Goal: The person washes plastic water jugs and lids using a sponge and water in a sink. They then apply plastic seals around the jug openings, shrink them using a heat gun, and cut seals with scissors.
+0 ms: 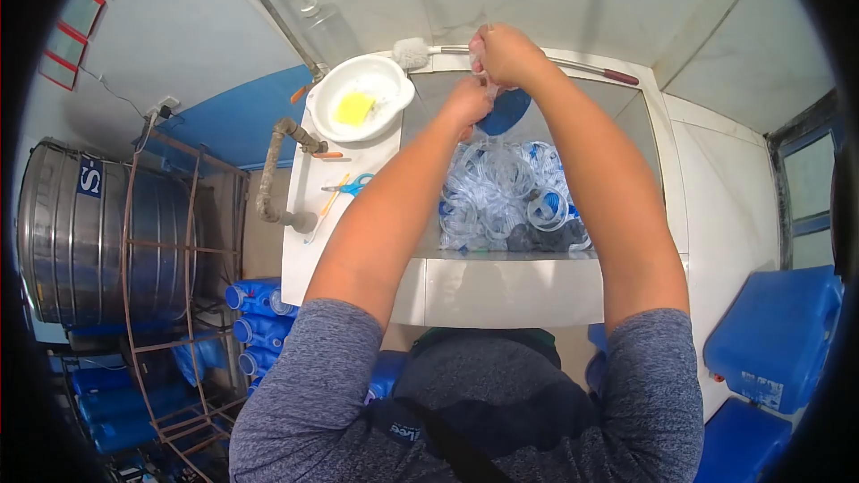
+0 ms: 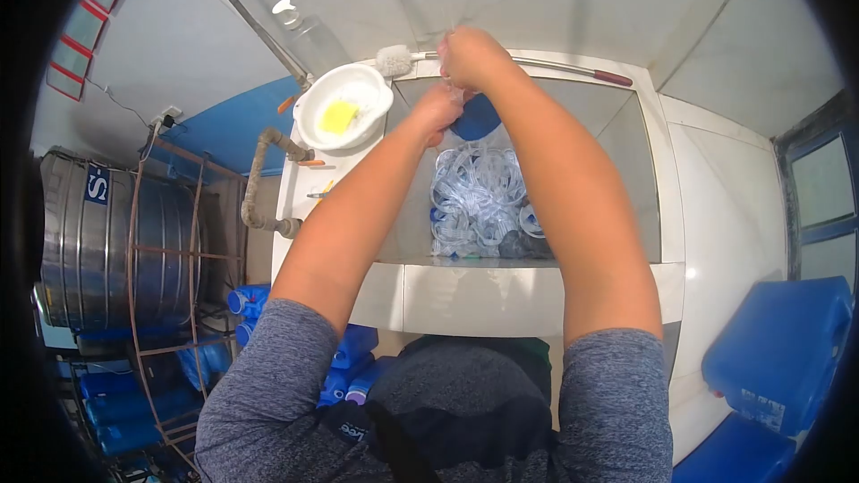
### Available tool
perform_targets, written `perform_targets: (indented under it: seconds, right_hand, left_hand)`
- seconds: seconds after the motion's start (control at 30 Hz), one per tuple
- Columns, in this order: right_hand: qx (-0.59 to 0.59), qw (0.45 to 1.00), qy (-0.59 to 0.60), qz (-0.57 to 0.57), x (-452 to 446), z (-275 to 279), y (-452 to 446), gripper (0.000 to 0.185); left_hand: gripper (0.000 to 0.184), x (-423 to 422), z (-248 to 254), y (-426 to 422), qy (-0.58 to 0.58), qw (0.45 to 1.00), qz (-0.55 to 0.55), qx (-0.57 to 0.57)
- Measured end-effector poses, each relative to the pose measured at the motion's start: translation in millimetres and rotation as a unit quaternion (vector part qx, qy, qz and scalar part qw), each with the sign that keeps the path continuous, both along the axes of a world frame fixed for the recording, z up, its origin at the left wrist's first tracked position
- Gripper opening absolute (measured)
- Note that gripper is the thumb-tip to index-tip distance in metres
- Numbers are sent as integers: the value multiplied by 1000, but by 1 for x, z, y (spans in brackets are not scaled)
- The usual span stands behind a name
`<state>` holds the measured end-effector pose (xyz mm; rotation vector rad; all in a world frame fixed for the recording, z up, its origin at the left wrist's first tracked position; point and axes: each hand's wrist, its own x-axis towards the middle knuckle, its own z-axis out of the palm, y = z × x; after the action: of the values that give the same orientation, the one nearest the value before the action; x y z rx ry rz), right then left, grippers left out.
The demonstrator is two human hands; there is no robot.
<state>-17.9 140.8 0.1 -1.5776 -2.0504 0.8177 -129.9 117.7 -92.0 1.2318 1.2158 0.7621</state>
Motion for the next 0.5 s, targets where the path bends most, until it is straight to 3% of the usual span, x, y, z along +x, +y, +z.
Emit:
perform_targets:
  seconds: [0.03, 0.1, 0.23, 0.27, 0.3, 0.33, 0.37, 0.43, 0.47, 0.5]
  right_hand:
    - [87, 991, -105, 3, 0, -1, 2, 27]
    - [86, 988, -124, -33, 6, -1, -11, 33]
    - [96, 983, -124, -98, 32, -30, -24, 43]
    - [97, 983, -124, -98, 40, -49, -24, 43]
    - [36, 991, 35, -126, 47, -71, -25, 46]
    - [-25, 969, 194, -150, 50, -75, -32, 50]
    - [-25, 969, 193, -150, 52, -80, -43, 50]
    - [-192, 934, 259, -155, 47, -72, -76, 53]
    - [-191, 934, 259, -156, 40, -71, -78, 53]
    - [-223, 870, 415, -148, 31, -72, -80, 51]
  left_hand:
    - [34, 1, 7, -3, 1, 1000, 0, 0]
    - [34, 4, 19, -8, 150, 984, -72, 68]
    - [38, 16, 21, -2, 177, 970, -26, 163]
    - [42, 16, 18, 7, 259, 955, -54, 134]
    - [46, 16, 15, 15, 338, 932, -80, 104]
    - [46, 16, 10, 22, 338, 932, -79, 105]
    - [48, 16, 4, 27, 345, 929, -42, 126]
    - [51, 22, 9, 24, 351, 925, -8, 148]
    - [50, 30, 17, 15, 332, 925, 68, 173]
    - [50, 38, 23, 3, 311, 919, 144, 196]
